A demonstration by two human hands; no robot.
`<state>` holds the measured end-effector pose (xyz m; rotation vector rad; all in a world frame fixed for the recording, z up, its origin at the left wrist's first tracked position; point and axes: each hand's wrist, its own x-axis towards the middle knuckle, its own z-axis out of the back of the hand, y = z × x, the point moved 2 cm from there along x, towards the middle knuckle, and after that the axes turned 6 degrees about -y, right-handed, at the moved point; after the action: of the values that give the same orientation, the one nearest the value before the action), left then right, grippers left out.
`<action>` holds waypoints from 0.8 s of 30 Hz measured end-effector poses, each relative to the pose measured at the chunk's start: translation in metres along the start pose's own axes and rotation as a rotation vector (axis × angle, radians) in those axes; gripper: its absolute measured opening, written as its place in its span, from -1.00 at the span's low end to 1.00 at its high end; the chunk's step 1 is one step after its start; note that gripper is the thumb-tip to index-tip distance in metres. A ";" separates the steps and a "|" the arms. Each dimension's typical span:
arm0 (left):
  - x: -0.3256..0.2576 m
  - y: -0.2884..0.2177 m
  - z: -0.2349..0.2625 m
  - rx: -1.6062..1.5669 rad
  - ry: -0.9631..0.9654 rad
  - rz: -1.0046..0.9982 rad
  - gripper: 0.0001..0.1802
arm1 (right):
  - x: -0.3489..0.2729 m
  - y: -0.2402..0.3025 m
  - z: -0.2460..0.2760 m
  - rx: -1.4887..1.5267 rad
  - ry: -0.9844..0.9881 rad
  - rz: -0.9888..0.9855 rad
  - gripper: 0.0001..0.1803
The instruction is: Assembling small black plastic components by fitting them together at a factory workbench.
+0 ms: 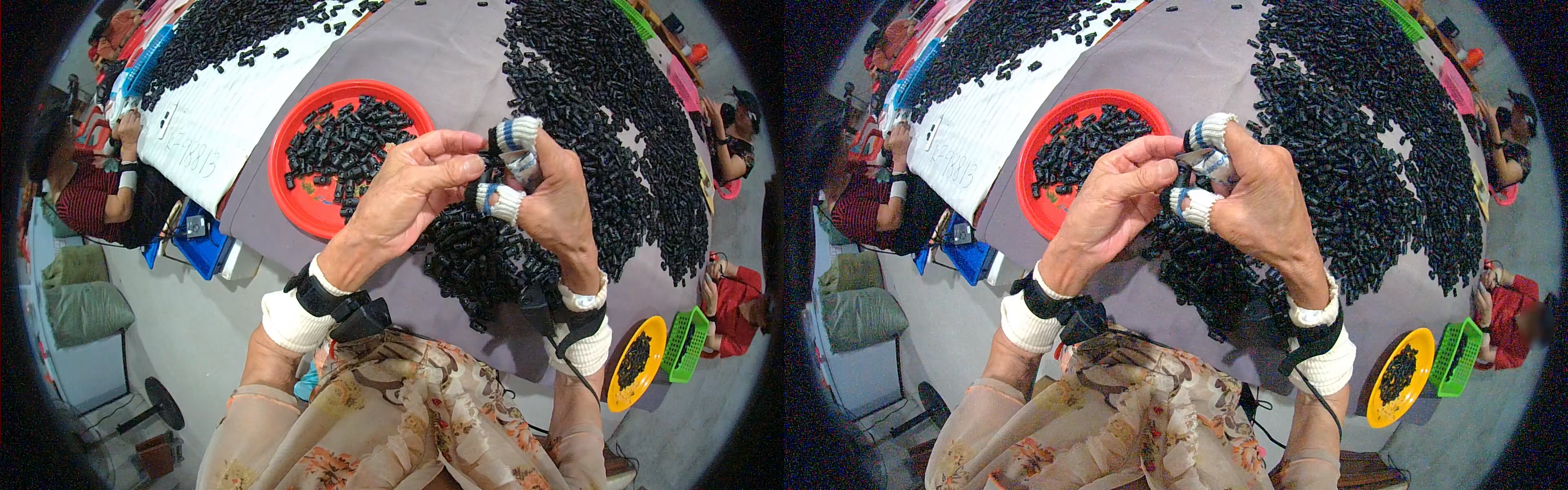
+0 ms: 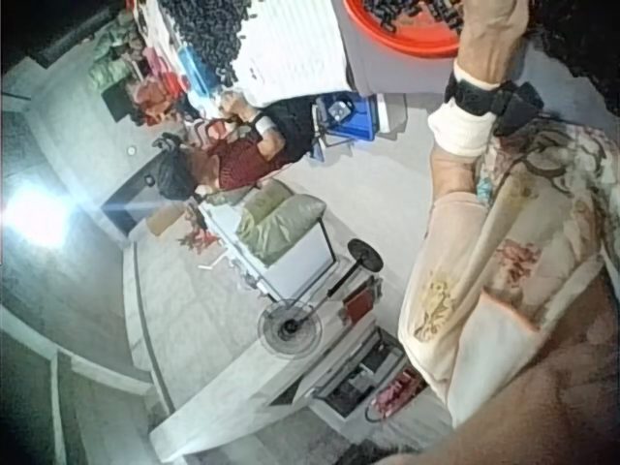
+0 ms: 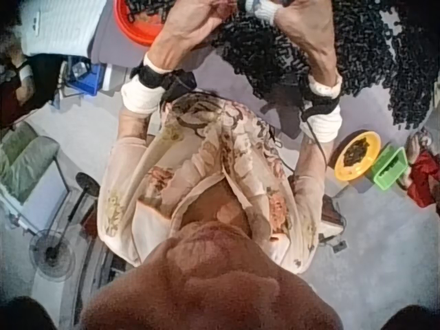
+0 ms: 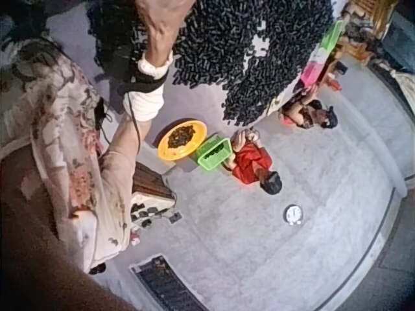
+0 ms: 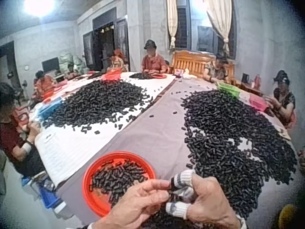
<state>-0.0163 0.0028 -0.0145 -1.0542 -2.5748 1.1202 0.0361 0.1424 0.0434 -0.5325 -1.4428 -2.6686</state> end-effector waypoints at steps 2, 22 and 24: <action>0.000 -0.001 0.001 0.014 0.000 0.001 -0.69 | 0.000 0.001 0.000 0.005 0.001 -0.006 -0.63; -0.002 0.000 -0.002 -0.302 0.225 0.022 -0.72 | 0.004 -0.004 -0.001 0.000 0.153 -0.112 -0.63; -0.005 0.001 -0.003 -0.296 0.216 0.037 -0.72 | 0.003 -0.001 0.000 -0.035 0.174 -0.126 -0.63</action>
<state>-0.0110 0.0019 -0.0123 -1.2122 -2.6043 0.6013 0.0336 0.1433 0.0435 -0.2103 -1.4280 -2.7591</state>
